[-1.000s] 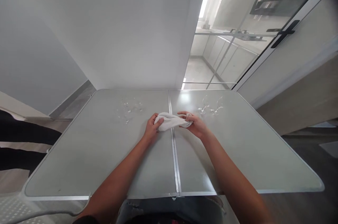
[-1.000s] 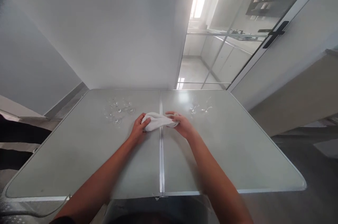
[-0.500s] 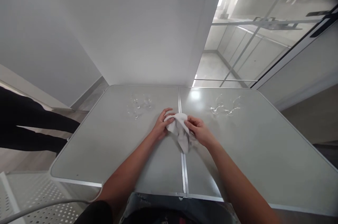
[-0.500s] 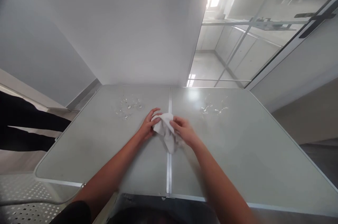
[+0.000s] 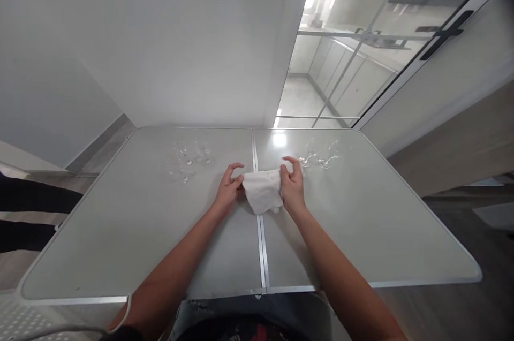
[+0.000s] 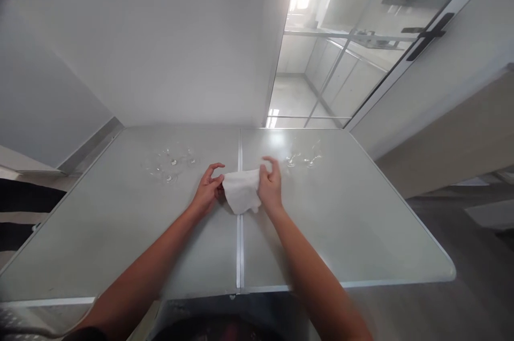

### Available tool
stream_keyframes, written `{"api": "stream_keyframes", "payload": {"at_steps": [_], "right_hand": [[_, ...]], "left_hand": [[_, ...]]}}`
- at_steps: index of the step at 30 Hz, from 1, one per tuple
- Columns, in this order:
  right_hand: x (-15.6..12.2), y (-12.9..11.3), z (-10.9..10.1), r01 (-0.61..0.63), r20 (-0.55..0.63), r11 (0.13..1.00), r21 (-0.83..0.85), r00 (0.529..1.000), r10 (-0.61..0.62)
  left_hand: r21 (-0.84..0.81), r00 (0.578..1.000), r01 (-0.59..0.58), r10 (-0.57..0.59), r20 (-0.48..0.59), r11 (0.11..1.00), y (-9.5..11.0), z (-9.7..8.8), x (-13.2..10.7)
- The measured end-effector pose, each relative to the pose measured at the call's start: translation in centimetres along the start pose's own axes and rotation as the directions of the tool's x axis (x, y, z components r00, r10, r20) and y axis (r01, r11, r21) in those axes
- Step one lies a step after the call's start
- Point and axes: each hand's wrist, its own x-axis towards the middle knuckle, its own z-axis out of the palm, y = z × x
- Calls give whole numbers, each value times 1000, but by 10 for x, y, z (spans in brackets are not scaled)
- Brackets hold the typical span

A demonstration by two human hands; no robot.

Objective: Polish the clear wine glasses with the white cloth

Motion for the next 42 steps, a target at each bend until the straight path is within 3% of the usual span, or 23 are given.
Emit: {"api": "stream_keyframes", "payload": {"at_steps": [3, 7, 10, 12, 14, 16, 18, 20, 21, 23, 25, 26, 27, 30, 37, 42], "right_hand": [[1, -3, 1, 19, 200, 997, -75, 980, -4], [2, -4, 1, 163, 406, 976, -143, 909, -92], [2, -1, -1, 317, 424, 915, -251, 886, -190], [2, 0, -4, 412, 399, 829, -378, 881, -256], [0, -3, -6, 503, 375, 718, -480, 858, -350], [-1, -7, -7, 573, 395, 645, -505, 818, -417], [-2, -8, -5, 602, 485, 664, -444, 784, -387], [-2, -4, -1, 536, 541, 762, -363, 787, -296], [-1, 1, 1, 467, 524, 816, -340, 815, -248], [1, 12, 5, 290, 387, 908, -303, 908, -161], [3, 23, 7, 83, 196, 981, -175, 980, -48], [4, 27, 8, -17, 122, 997, -71, 992, 25], [5, 31, 9, -101, 76, 994, 39, 992, 98], [5, 36, 11, -209, 18, 950, 232, 977, 211], [2, 36, 14, -235, -10, 923, 305, 968, 250], [0, 36, 17, -291, 34, 881, 374, 953, 300]], "left_hand": [[107, 994, -100, 104, -41, 989, -3, -1, 1], [279, 984, -176, 176, 24, 944, -5, -4, 2], [538, 958, -259, 286, 34, 802, -5, -7, 3], [695, 908, -328, 416, 47, 640, -5, -8, 3], [751, 863, -384, 498, 85, 538, -3, -7, 1], [710, 863, -434, 481, 153, 555, -1, -5, -1], [633, 874, -470, 424, 237, 616, 4, -4, -3], [598, 865, -490, 441, 240, 634, 8, -8, -2], [611, 850, -488, 500, 169, 623, 9, -12, -1], [681, 771, -409, 629, -99, 607, 9, -26, 5], [729, 644, -220, 658, -391, 648, 6, -44, 13], [725, 612, -118, 625, -484, 678, 3, -53, 17], [714, 609, -34, 581, -540, 699, 0, -62, 20], [710, 625, 59, 528, -575, 702, -9, -76, 30], [718, 663, 27, 525, -534, 696, -12, -69, 43], [667, 645, 1, 509, -570, 745, -6, -77, 56]]}}
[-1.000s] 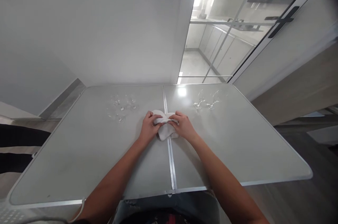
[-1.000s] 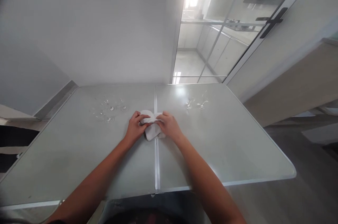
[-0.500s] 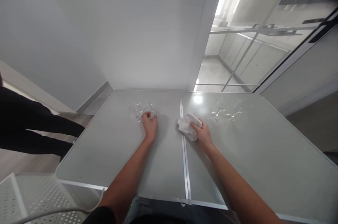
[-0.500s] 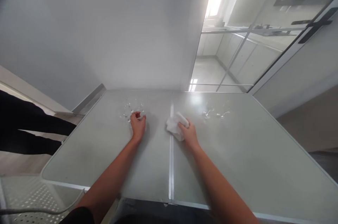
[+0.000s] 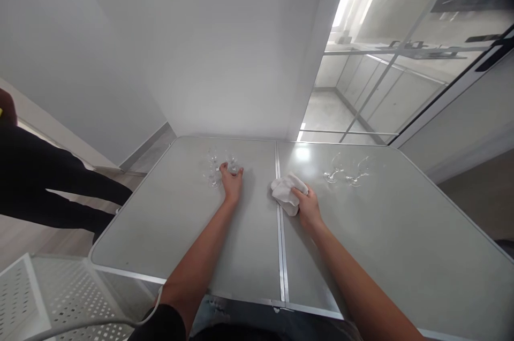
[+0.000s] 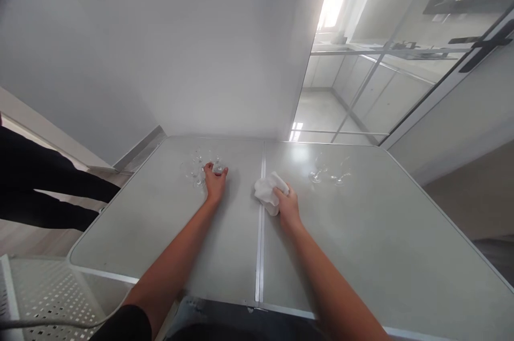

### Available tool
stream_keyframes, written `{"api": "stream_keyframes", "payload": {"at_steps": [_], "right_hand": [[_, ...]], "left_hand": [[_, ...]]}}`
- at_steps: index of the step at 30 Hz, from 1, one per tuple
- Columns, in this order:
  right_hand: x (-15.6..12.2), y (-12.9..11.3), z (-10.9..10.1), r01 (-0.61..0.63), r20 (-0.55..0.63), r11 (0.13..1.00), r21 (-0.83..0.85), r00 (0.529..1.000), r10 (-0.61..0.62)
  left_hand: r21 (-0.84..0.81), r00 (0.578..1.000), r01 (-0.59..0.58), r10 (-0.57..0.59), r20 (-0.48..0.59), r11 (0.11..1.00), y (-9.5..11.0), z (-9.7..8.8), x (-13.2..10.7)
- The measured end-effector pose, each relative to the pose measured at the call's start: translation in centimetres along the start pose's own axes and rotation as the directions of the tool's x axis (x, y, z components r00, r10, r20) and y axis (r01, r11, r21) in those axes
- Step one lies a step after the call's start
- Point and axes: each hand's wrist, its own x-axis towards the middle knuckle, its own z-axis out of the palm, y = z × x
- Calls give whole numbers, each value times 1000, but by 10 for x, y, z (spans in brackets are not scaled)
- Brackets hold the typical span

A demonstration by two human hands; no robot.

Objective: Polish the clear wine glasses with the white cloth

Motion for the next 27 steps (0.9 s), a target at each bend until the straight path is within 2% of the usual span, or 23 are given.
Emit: {"api": "stream_keyframes", "payload": {"at_steps": [4, 6, 9, 10, 12, 14, 16, 19, 21, 24, 25, 27], "right_hand": [[3, 3, 1, -33, -29, 999, 20, 999, 34], [5, 1, 0, -14, -62, 1000, 7, 998, 14], [2, -11, -3, 122, -127, 982, -146, 982, -141], [0, -16, -4, 191, -138, 952, -240, 964, -228], [-8, -28, -4, 321, -120, 847, -423, 907, -404], [-16, -36, -2, 425, -41, 732, -532, 851, -524], [-22, -40, 1, 515, 81, 649, -560, 813, -576], [-27, -39, 3, 606, 267, 584, -539, 781, -564], [-28, -38, 2, 611, 312, 587, -532, 785, -535], [-26, -40, -1, 554, 368, 665, -500, 832, -416], [-25, -41, -2, 523, 397, 707, -475, 845, -358], [-22, -43, -5, 445, 447, 791, -420, 860, -246]], "left_hand": [[-80, 1000, -24, 24, 1, 996, 4, 3, 14], [-66, 998, -66, 67, 4, 996, 10, 3, 14], [62, 973, -223, 217, 82, 973, 21, -1, 0], [118, 944, -312, 293, 152, 943, 24, -4, -8], [192, 838, -503, 420, 349, 843, 28, -10, -28], [190, 714, -628, 461, 527, 754, 29, -16, -47], [202, 635, -691, 449, 629, 694, 28, -21, -61], [264, 595, -745, 431, 678, 613, 28, -24, -72], [302, 605, -755, 441, 663, 582, 27, -24, -72], [325, 614, -762, 462, 640, 561, 27, -24, -67], [315, 599, -772, 467, 650, 552, 26, -24, -65], [263, 540, -806, 477, 694, 530, 25, -24, -61]]}}
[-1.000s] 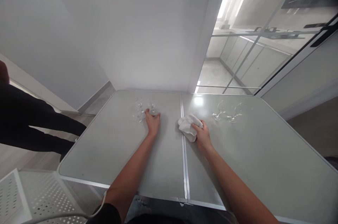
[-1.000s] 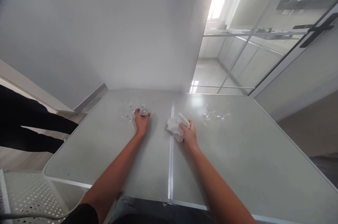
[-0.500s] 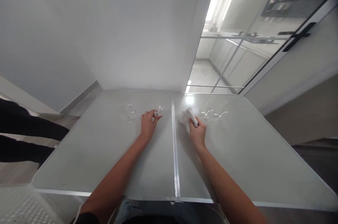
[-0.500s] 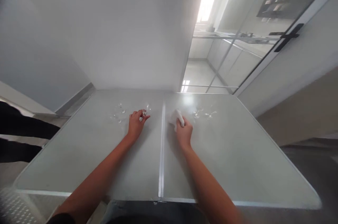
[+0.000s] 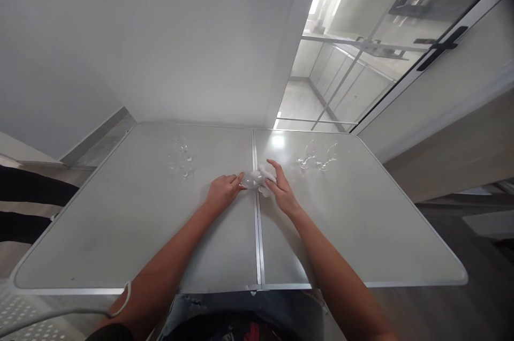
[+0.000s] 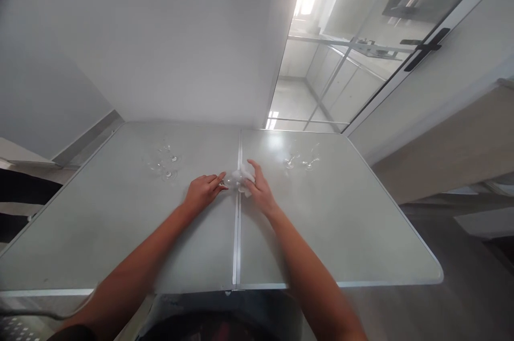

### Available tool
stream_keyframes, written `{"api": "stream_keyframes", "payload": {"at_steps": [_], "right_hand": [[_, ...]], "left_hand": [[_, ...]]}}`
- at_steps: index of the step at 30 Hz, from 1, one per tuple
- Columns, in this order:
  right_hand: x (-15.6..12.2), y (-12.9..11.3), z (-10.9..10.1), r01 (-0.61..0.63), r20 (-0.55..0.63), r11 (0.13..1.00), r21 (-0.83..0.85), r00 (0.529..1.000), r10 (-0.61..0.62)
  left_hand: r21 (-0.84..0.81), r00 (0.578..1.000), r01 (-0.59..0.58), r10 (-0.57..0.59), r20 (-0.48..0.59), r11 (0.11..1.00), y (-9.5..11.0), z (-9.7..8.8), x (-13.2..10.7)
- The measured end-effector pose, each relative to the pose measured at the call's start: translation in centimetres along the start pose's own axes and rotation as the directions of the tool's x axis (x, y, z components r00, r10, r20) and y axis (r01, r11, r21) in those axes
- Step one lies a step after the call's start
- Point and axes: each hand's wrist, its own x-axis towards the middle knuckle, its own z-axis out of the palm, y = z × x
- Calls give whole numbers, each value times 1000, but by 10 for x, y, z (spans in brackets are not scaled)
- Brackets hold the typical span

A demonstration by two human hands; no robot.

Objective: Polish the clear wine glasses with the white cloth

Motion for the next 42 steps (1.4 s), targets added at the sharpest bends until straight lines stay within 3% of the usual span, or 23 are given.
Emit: {"api": "stream_keyframes", "payload": {"at_steps": [3, 6, 9, 11, 14, 16, 18, 20, 22, 24, 26, 28, 30, 32, 34, 35, 37, 38, 40, 41, 42], "right_hand": [[1, 1, -5, -123, 138, 982, 145, 985, 103], [-1, 0, -6, -190, 231, 956, 225, 963, 137], [-3, -3, -9, -53, 199, 979, 199, 980, 12], [-5, -5, -13, 84, 223, 989, 125, 968, -111], [-6, -5, -21, 264, 351, 964, 22, 901, -254], [-7, -5, -23, 329, 400, 944, 9, 864, -305], [-7, -7, -20, 287, 370, 957, 28, 887, -277], [-7, -9, -14, 132, 286, 987, 92, 946, -153], [-5, -12, -7, -83, 210, 970, 227, 977, 34], [-3, -13, -2, -285, 197, 875, 392, 955, 223], [0, -14, 1, -413, 219, 758, 505, 911, 351], [1, -16, 2, -420, 195, 731, 538, 906, 377], [1, -19, 1, -324, 121, 813, 484, 945, 304], [-2, -22, -3, -177, 83, 918, 354, 984, 157], [-7, -23, -10, -15, 132, 977, 214, 991, -13], [-9, -22, -14, 56, 185, 986, 159, 979, -86], [-13, -20, -21, 172, 319, 981, 95, 928, -194], [-14, -18, -23, 220, 383, 972, 83, 893, -235], [-15, -16, -23, 299, 473, 950, 88, 827, -304], [-15, -16, -22, 326, 487, 941, 96, 809, -330], [-15, -16, -19, 332, 480, 938, 98, 810, -337]], "left_hand": [[-59, 990, -123, 127, 69, 991, -2, -2, 2], [-163, 986, -123, 140, 95, 979, 2, -7, 1], [-372, 992, -17, 63, 111, 928, 9, -19, 1], [-570, 979, 60, 62, 192, 819, 11, -29, 3], [-766, 895, 250, 160, 416, 592, 9, -44, 7], [-785, 830, 359, 212, 516, 505, 6, -50, 9], [-775, 836, 355, 194, 513, 523, 3, -50, 10], [-726, 913, 235, 111, 394, 646, 2, -45, 8], [-588, 977, 91, 42, 207, 803, 1, -37, 6], [-439, 996, -13, 48, 69, 898, 1, -28, 3], [-363, 996, -77, 90, 19, 929, 4, -20, 0], [-351, 996, -69, 82, 20, 934, 10, -17, -2], [-410, 998, 4, 25, 64, 912, 17, -17, -2], [-565, 983, 112, -8, 183, 817, 23, -22, -1], [-745, 926, 267, 52, 375, 612, 23, -30, 2], [-793, 872, 371, 112, 476, 484, 21, -34, 3], [-768, 719, 582, 273, 639, 267, 13, -41, 5], [-717, 634, 666, 351, 689, 205, 8, -44, 6], [-630, 511, 758, 445, 735, 170, 1, -49, 7], [-624, 502, 761, 447, 740, 178, -1, -51, 7], [-649, 536, 733, 415, 735, 203, -1, -53, 6]]}}
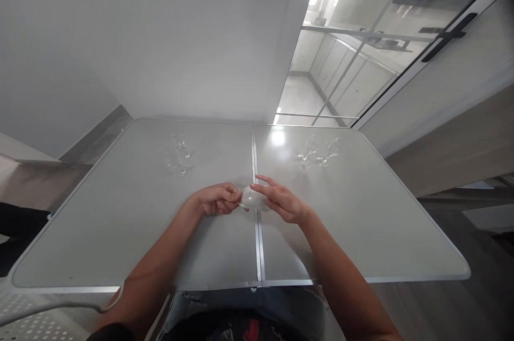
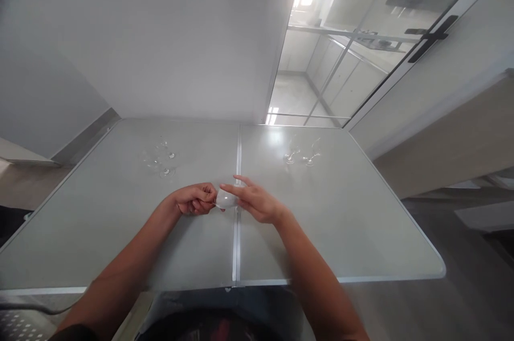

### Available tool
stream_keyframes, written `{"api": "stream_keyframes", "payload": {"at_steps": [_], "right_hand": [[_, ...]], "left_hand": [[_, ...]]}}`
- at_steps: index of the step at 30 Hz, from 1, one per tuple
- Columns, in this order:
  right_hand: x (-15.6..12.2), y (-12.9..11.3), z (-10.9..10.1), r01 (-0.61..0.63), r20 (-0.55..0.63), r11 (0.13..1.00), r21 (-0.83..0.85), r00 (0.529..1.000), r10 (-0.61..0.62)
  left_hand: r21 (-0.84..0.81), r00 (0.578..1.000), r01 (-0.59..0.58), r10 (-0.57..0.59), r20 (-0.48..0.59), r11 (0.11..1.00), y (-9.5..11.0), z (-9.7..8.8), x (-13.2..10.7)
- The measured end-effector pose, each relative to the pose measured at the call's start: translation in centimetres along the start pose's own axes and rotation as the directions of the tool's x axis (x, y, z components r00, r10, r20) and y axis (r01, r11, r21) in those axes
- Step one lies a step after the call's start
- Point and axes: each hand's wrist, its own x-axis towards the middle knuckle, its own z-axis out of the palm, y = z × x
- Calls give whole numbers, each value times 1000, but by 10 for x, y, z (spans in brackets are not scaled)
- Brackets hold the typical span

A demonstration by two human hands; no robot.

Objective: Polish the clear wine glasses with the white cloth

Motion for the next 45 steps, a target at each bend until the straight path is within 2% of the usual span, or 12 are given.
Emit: {"api": "stream_keyframes", "payload": {"at_steps": [2, 5, 9, 12, 16, 22, 29, 33, 37, 41, 43, 45], "right_hand": [[5, -2, 4, -69, -90, 997, 44, 993, 73], [12, -4, 7, -249, -216, 919, 304, 922, 321], [16, 5, 5, -327, -199, 635, 700, 764, 613], [17, 13, 7, -326, -195, 521, 789, 672, 715], [18, 7, 9, -273, -335, 755, 596, 770, 543], [5, -2, -1, -127, -179, 988, 90, 974, 141], [0, 11, -4, 49, -110, 994, -94, 992, -60], [10, 5, 5, -192, -322, 968, 162, 917, 236], [19, 8, 6, -234, -345, 762, 604, 785, 515], [21, 26, 6, -237, -313, 538, 809, 601, 735], [22, 32, 9, -244, -346, 523, 816, 518, 782], [22, 32, 11, -231, -407, 603, 764, 553, 727]], "left_hand": [[192, 975, -100, 135, -179, 976, 1, 3, -1], [643, 800, -123, 459, -387, 756, -2, 7, 2], [909, 613, 85, 698, -370, 408, -17, 4, 14], [940, 613, 97, 724, -315, 326, -24, 3, 25], [847, 637, 0, 653, -410, 532, -18, 9, 29], [24, 990, -67, 70, -126, 997, -8, 9, 15], [-107, 999, -38, 36, -27, 993, -12, 6, 18], [475, 835, -184, 392, -386, 860, -14, 14, 26], [905, 560, 147, 720, -408, 399, -25, 14, 32], [940, 566, 284, 758, -324, 189, -36, 8, 41], [940, 580, 265, 743, -335, 216, -38, 9, 46], [920, 569, 211, 724, -391, 331, -37, 13, 49]]}}
